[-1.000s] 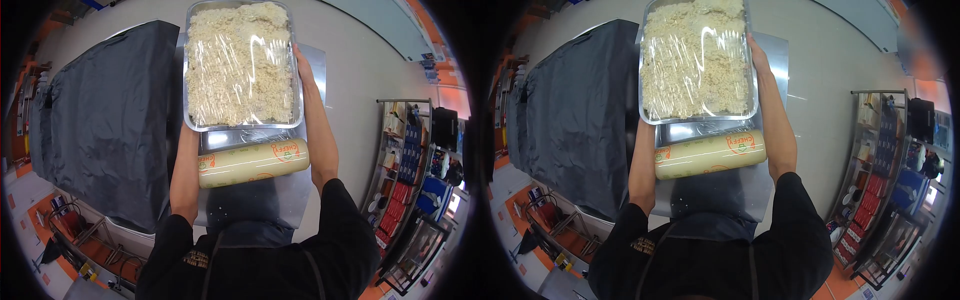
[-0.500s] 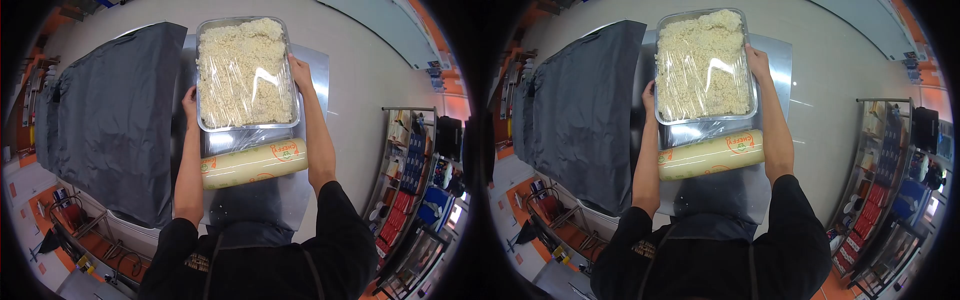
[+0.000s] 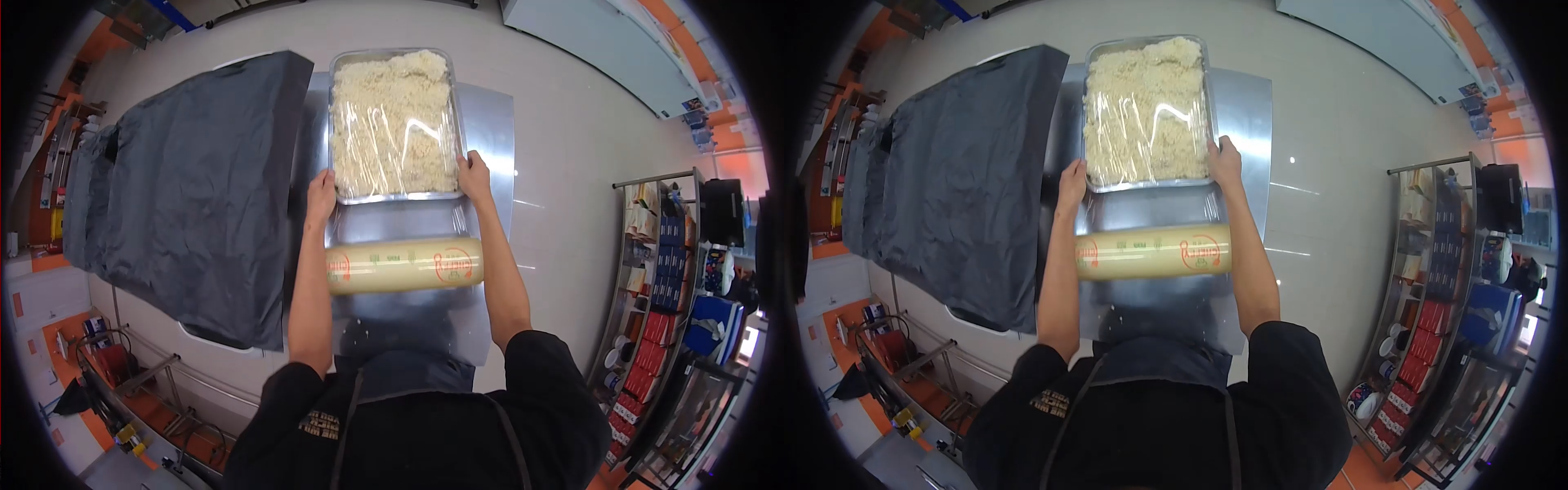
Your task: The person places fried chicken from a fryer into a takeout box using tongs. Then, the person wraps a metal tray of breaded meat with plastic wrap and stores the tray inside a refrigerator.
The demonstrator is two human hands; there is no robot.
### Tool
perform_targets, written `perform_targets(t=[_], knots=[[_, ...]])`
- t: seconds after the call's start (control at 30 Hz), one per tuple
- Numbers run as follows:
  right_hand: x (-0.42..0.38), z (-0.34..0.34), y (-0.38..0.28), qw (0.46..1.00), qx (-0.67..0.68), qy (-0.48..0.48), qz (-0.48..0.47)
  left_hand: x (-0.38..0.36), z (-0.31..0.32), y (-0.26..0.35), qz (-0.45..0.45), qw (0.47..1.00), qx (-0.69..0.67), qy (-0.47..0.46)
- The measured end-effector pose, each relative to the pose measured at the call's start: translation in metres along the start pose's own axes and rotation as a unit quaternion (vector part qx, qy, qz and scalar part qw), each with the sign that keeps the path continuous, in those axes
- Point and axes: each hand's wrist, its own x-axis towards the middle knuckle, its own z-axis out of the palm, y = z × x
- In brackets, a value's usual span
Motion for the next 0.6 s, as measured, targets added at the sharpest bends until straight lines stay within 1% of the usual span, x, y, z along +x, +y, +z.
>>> perform_targets(t=[0.07, 0.1, 0.17, 0.2, 0.23, 0.27, 0.33, 0.37, 0.47, 0.5, 0.6], knots=[[-0.014, -0.005, 0.003, 1.0, 0.017, 0.009, 0.011, -0.006, -0.005, 0.002, -0.018, 0.998, -0.03, -0.048], [-0.017, -0.007, 0.005, 0.998, 0.055, 0.016, 0.017, -0.006, -0.004, 0.0, -0.041, 0.997, -0.038, -0.047], [-0.027, -0.01, 0.006, 0.995, 0.084, 0.039, 0.028, -0.007, 0.0, 0.005, -0.082, 0.994, -0.06, -0.046], [-0.037, -0.01, 0.008, 0.993, 0.096, 0.051, 0.039, -0.012, -0.001, 0.007, -0.105, 0.99, -0.078, -0.054], [-0.049, -0.012, 0.013, 0.987, 0.135, 0.074, 0.036, -0.02, 0.0, 0.01, -0.129, 0.985, -0.096, -0.064], [-0.059, -0.015, 0.015, 0.987, 0.13, 0.081, 0.048, -0.025, 0.001, 0.013, -0.151, 0.979, -0.113, -0.076], [-0.084, -0.024, 0.024, 0.985, 0.115, 0.097, 0.079, -0.033, -0.001, 0.015, -0.171, 0.957, -0.184, -0.147], [-0.093, -0.024, 0.03, 0.983, 0.113, 0.114, 0.087, -0.028, 0.007, -0.004, -0.103, 0.98, -0.116, -0.124], [-0.117, -0.029, 0.027, 0.985, 0.074, 0.123, 0.096, -0.037, 0.004, -0.001, -0.068, 0.987, -0.08, -0.122], [-0.121, -0.031, 0.026, 0.987, 0.037, 0.124, 0.096, -0.039, 0.001, 0.001, -0.07, 0.988, -0.022, -0.133], [-0.129, -0.037, 0.021, 0.984, 0.032, 0.123, 0.125, -0.052, -0.022, -0.002, -0.077, 0.975, 0.155, -0.138]])
